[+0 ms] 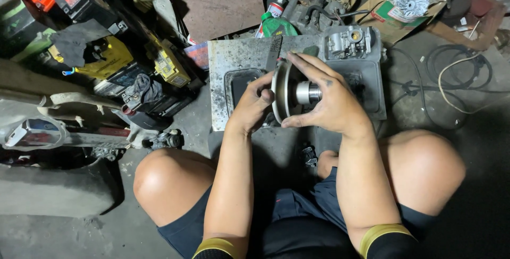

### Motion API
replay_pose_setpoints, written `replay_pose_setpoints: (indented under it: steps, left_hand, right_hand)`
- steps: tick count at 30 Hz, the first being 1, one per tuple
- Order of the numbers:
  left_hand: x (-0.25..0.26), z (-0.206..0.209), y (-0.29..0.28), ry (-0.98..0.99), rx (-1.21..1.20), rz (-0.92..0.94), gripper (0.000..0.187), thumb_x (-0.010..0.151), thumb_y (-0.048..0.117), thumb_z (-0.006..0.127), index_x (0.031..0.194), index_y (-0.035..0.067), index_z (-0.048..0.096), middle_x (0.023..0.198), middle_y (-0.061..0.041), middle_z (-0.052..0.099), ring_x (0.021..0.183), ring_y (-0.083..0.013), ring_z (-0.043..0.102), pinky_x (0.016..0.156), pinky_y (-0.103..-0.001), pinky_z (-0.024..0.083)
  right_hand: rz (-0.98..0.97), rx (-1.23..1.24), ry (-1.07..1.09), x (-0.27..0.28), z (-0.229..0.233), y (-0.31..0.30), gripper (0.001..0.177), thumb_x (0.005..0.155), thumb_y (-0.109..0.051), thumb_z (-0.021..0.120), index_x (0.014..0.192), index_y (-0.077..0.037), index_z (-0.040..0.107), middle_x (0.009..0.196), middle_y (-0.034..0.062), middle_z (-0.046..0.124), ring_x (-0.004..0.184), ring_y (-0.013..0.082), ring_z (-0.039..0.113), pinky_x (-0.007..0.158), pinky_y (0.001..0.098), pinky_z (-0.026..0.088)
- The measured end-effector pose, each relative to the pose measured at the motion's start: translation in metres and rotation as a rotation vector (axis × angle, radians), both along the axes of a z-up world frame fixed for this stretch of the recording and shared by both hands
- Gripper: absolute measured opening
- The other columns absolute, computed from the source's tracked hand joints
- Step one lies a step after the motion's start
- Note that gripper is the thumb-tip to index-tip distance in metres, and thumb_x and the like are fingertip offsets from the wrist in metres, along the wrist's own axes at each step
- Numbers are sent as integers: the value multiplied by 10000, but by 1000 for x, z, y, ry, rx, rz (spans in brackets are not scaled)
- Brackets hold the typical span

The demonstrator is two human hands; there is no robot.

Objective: The person wipes a small mechanical component with a cloth, then picks up a larger cylindrical metal part and cleans it thoroughly. They rotate the part to wipe different sides and then place it back on the workbench.

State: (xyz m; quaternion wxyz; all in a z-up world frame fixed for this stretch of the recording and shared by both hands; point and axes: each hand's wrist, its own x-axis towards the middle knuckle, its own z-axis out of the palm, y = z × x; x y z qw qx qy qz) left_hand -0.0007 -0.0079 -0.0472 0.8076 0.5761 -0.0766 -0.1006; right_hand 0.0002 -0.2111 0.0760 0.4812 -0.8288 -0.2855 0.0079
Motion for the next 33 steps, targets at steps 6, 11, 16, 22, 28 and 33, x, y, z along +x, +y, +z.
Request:
replay_pose_setpoints:
  steps: [6, 11, 16, 22, 28, 33]
  left_hand:
    - [-18, 7, -21, 185, -143, 66, 754, 921, 634, 666, 1365, 27, 613, 1173, -192, 645, 1091, -290, 596, 1013, -493, 493]
    - [-9, -13, -26, 224, -364, 12, 676, 849, 484, 741, 1322, 14, 631, 1055, -212, 653, 931, -310, 664, 806, -494, 603]
    - [-15, 44, -25, 92, -321, 65, 857, 718, 395, 844, 1388, -46, 542, 1114, -193, 576, 1021, -306, 586, 890, -501, 554]
    - [-14, 43, -20, -37, -292, 43, 752, 678, 356, 852, 1326, 44, 629, 1080, -151, 666, 1011, -249, 649, 895, -419, 581]
    - [-16, 19, -14, -31, -288, 58, 755, 705, 399, 842, 1326, 18, 645, 1071, -168, 685, 988, -245, 658, 888, -442, 588]
    - [-20, -28, -6, 318, -638, 36, 785, 722, 583, 766, 1224, -13, 672, 968, -249, 711, 837, -357, 724, 776, -525, 631]
  right_hand:
    - [-65, -130, 29, -8, 7, 3, 1163, 476, -413, 1024, 1455, -19, 537, 1394, 212, 590, 1287, 430, 582, 1075, 575, 470]
    - [-68, -123, 23, -15, 12, 3, 1152, 423, -328, 1020, 1442, -76, 546, 1386, 181, 579, 1284, 426, 584, 1093, 579, 460]
    - [-96, -23, -35, -11, -2, -5, 1059, 414, -298, 993, 1386, -137, 603, 1334, 110, 604, 1245, 363, 627, 1043, 526, 528]
    - [-89, 52, 68, -12, 4, -11, 1075, 400, -278, 988, 1390, -115, 601, 1338, 165, 614, 1255, 435, 600, 1004, 617, 510]
    - [-4, 105, 98, -13, 11, -11, 1009, 521, -252, 1012, 1413, -68, 579, 1429, 213, 549, 1317, 484, 535, 1020, 655, 468]
    - [-56, -24, 22, -22, 26, -17, 581, 633, -186, 965, 1167, -101, 753, 1176, 155, 695, 1055, 400, 702, 874, 511, 598]
